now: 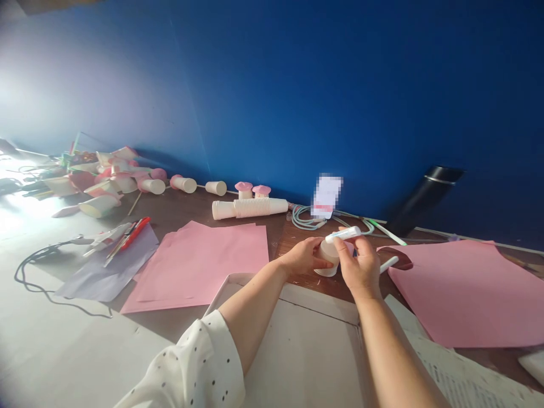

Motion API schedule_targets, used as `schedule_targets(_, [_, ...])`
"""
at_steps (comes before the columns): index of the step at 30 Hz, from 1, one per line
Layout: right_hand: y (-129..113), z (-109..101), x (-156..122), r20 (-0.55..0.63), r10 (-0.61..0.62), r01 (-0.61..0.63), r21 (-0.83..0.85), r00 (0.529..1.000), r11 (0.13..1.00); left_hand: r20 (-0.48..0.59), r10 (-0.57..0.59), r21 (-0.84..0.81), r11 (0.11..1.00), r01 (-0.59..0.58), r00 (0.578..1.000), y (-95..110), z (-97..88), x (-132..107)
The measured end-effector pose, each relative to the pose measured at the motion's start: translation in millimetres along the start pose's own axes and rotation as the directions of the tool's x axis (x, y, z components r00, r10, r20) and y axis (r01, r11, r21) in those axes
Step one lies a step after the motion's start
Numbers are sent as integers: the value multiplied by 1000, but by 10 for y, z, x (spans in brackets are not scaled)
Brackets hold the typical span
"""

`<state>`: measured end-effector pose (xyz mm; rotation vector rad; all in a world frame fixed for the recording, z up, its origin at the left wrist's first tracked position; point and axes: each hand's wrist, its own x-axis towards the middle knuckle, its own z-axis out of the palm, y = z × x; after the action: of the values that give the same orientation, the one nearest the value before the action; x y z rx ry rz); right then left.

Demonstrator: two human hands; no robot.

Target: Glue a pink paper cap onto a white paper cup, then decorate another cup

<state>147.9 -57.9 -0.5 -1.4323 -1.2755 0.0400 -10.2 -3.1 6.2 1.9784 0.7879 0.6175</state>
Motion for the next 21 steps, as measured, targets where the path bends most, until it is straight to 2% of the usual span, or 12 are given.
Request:
schedule_targets(2, [12, -1, 22, -84, 77, -66, 132, 993, 989, -9, 16, -14, 1000, -16, 1000, -21, 12, 15])
schedule_targets(4, [38, -3, 43, -161, 104, -73, 191, 981, 979, -20, 27, -15, 1000, -27, 999, -32, 20, 22])
schedule_targets(9, [98, -8, 39, -195, 35, -31, 23, 980, 999, -51, -5, 42, 999, 7, 999, 1, 31, -1])
schedule_targets(15, [43, -34, 6, -175, -48, 35, -78, 983, 996, -103, -58, 179, 981, 76, 993, 58, 85, -43])
schedule_targets(21, [15, -39, 14, -22, -208, 198, -224, 978, 954, -107, -112, 290, 947, 138, 988, 84, 92, -53])
